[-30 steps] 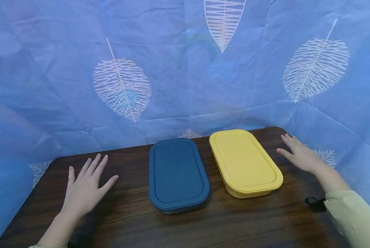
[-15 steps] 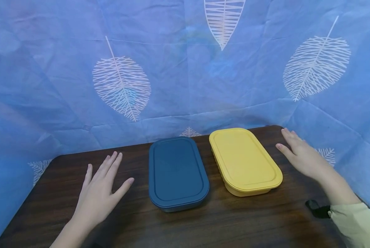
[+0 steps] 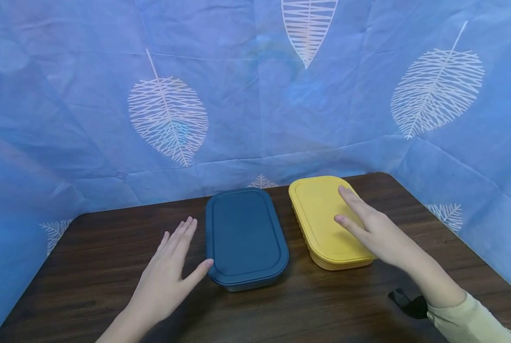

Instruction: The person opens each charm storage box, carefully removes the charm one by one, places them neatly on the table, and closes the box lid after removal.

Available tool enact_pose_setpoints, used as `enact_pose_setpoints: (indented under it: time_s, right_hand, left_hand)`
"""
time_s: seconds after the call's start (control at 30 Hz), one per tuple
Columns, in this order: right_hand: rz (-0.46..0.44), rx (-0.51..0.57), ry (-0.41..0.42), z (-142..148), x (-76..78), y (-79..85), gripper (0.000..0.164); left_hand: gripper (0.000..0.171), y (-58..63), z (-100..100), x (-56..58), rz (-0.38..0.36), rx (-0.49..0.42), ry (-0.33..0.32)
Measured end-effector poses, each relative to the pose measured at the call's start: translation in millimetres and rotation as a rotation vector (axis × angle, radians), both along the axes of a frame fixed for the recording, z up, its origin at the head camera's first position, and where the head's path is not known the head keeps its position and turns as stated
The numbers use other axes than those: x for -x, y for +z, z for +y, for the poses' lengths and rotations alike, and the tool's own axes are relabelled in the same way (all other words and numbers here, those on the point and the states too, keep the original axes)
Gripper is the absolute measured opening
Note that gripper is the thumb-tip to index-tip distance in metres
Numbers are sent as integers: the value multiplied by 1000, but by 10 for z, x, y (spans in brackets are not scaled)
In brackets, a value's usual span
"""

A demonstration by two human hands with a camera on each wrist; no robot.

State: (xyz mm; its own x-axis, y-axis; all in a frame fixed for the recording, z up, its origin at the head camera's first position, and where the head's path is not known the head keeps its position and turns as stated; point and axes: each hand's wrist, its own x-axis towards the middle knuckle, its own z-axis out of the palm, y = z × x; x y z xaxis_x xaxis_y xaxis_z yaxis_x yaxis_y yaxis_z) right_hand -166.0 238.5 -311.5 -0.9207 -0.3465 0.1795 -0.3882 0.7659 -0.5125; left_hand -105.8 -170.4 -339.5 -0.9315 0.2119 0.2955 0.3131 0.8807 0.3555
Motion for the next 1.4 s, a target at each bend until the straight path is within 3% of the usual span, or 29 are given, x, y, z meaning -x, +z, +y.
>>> enact_pose_setpoints:
  time_s: [0.13,0.27,0.6,0.9,1.4]
  right_hand:
    - [8,5,63,-254,-64,-66,71]
    - [-4,21,140,-465,-110,-132,76]
    - [-167,117,252,-868,-177,-287,91]
    - [-246,139,261,-1037,-195,-423,112]
    - [-239,76,267,-1079,-145,-494,120]
  left_hand:
    - [86,-44,52,9,-66,-45,-12]
    - [89,-94,87,17,-83,-25,-19]
    - [103,-223,136,58,-90,54,-51]
    - [113,-328,125,99,-71,126,-76]
    - [119,-341,117,122,-140,161,-67]
